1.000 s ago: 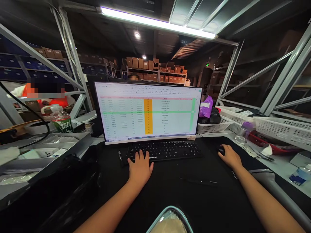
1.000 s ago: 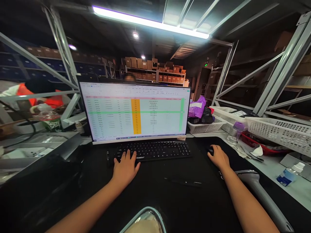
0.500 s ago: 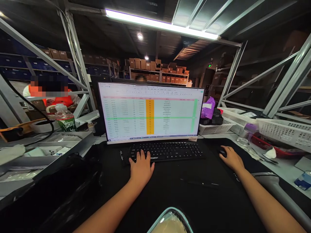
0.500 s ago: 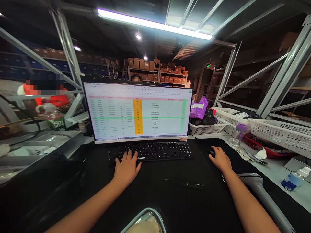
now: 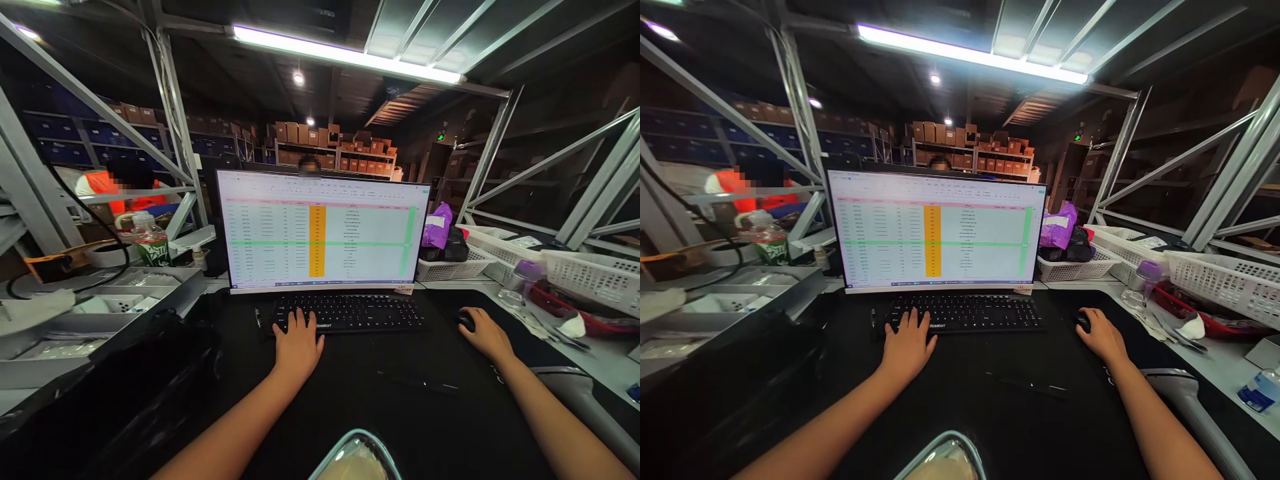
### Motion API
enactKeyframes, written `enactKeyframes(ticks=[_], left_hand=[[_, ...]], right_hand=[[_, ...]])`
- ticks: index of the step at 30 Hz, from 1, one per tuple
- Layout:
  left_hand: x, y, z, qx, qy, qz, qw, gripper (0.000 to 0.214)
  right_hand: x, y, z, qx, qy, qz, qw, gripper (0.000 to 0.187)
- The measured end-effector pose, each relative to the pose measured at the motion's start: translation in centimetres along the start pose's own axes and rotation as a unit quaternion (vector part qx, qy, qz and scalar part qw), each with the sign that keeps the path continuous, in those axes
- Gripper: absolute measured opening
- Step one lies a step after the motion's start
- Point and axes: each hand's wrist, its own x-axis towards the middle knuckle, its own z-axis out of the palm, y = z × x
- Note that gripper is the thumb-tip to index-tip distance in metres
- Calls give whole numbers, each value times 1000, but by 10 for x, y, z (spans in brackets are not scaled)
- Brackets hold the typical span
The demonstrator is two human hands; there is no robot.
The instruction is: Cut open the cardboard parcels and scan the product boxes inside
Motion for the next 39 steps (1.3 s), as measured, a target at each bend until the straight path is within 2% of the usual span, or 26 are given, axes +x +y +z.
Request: enactKeyframes(ticks=[12, 19, 28, 33, 39], left_hand=[[-1, 1, -4, -14, -12, -1, 1000, 60], [-2, 1, -5, -31, -19, -10, 999, 62], [-1, 0, -4, -38, -13, -6, 999, 63], [-1, 0, -3, -39, -11, -6, 999, 63], [-2, 1, -4, -39, -11, -11, 999, 62]], right_hand=[[-2, -7, -9, 16, -28, -19, 999, 43], [-2, -4, -9, 30, -49, -25, 998, 55], [-2, 11, 2, 21, -35, -54, 998, 53], [-1, 6, -2, 5, -44, -50, 998, 55], [1, -1, -4, 35, -20, -46, 998, 54]])
